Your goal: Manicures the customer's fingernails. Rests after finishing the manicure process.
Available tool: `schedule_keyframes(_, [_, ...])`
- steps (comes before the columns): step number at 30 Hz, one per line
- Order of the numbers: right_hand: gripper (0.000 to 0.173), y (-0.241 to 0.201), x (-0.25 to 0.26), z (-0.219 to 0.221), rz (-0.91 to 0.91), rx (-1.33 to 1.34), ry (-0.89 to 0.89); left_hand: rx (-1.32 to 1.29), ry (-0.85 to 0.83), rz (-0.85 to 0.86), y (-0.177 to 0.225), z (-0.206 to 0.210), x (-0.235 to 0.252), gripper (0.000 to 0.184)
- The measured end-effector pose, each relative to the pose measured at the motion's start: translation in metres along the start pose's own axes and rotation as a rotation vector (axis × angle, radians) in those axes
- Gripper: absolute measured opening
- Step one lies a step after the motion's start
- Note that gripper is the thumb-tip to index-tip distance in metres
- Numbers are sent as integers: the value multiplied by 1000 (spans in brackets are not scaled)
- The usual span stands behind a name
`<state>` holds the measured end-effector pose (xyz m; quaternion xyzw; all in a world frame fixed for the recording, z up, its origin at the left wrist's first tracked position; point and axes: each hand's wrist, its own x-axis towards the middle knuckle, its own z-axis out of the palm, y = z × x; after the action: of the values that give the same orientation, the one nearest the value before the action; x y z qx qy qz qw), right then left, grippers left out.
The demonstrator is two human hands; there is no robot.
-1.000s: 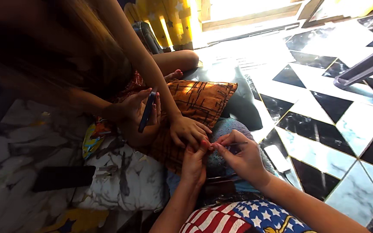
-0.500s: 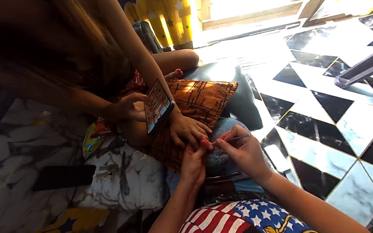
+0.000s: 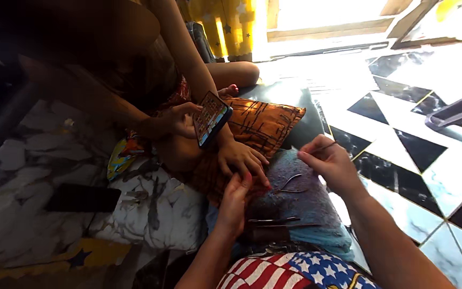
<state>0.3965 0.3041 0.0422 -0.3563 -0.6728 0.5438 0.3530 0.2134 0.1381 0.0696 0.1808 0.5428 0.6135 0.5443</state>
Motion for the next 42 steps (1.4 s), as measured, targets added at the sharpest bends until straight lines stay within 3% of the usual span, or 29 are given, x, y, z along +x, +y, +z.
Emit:
schedule_keyframes(3, [13,20,-8,-45,288,40,-180,60,22,-11,8,-2,-5,33])
schedule_keyframes(6, [15,42,-19,-60,434,-5,-171,-30,101,-29,8,-1,-3,28])
schedule_keyframes(9, [18,36,-17,-58,243,-526,-10,-154,124,-53,9,-3,-1,19])
schedule_keyframes(11, [20,11,-14,-43,21,-572,105,-235,120,-78,10,-3,2,15])
schedule_keyframes(13, [11,-21,-15,-12,-151,-128,32,-304,98,-99,11,-2,5,12])
schedule_keyframes(15, [8,-47,-19,31,-215,388,-225,-347,90,-111,12,2,7,10])
schedule_keyframes(17, [7,-58,-19,67,-264,554,-410,-361,98,-102,11,6,9,8])
schedule_keyframes(22, [9,-46,5,90,-305,405,-165,-321,92,-72,0,5,12,9])
schedule_keyframes(27, [10,-32,-20,77,-262,449,-351,-298,72,-66,-2,1,14,9])
schedule_keyframes(31, [13,-27,-20,55,-279,300,-288,-315,31,-83,-1,-1,14,7])
schedule_keyframes(42, [15,-21,-27,61,-255,251,-260,-300,46,-89,-1,-2,13,7])
